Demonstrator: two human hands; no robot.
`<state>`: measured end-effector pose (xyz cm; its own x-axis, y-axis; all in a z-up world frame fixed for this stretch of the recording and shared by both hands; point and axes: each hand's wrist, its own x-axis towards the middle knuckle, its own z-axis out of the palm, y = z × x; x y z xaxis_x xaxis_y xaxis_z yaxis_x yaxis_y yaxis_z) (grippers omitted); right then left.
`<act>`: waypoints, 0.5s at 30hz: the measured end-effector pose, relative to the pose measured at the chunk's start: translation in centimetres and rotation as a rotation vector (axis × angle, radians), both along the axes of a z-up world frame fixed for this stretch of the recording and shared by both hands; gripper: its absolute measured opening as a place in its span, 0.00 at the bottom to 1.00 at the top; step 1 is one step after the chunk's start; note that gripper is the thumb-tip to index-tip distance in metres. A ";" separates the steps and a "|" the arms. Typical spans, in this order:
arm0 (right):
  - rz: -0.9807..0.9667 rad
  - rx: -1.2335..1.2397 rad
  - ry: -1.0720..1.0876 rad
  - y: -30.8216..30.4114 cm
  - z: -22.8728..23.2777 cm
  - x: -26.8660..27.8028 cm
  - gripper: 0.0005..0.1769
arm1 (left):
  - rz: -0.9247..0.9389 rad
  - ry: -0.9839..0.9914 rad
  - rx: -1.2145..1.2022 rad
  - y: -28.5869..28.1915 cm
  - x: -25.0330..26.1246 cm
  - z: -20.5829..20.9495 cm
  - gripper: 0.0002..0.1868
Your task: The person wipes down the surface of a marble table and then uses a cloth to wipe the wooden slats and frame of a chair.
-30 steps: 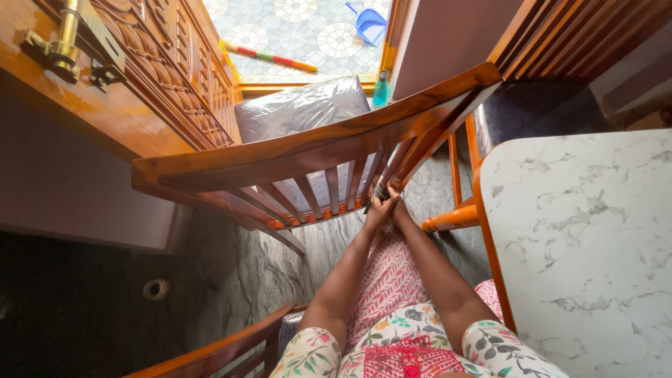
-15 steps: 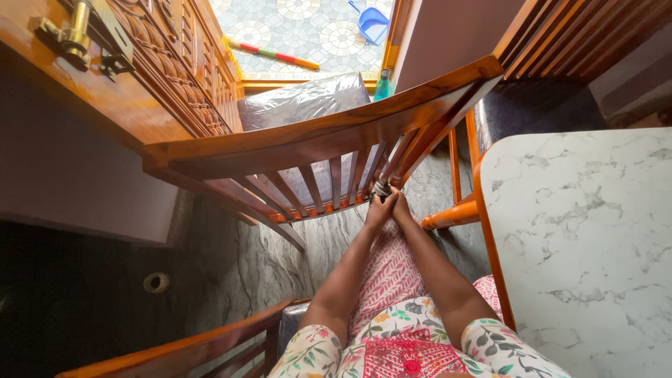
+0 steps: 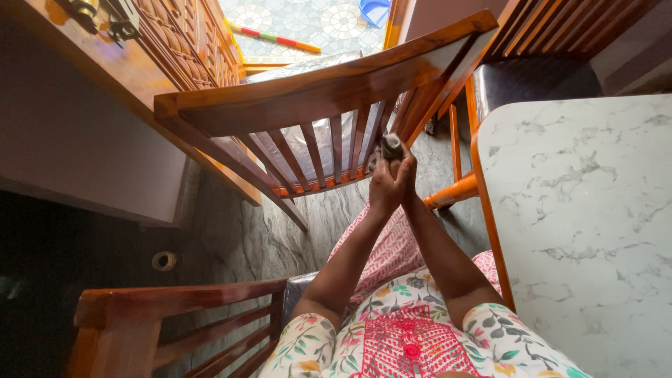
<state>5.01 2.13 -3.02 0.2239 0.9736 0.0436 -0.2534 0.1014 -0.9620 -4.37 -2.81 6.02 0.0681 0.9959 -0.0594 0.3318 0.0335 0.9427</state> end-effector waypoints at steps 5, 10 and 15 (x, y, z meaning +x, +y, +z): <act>0.069 0.177 0.209 -2.0 7.8 -2.0 0.19 | 0.123 0.005 0.424 -3.0 -0.1 5.7 0.47; 0.154 0.280 0.369 -1.9 11.9 -2.9 0.22 | 0.234 0.093 0.756 -4.4 -0.9 10.1 0.49; 0.170 0.365 0.254 0.9 11.8 -2.1 0.23 | 0.054 -0.076 0.700 -1.4 -1.9 10.8 0.41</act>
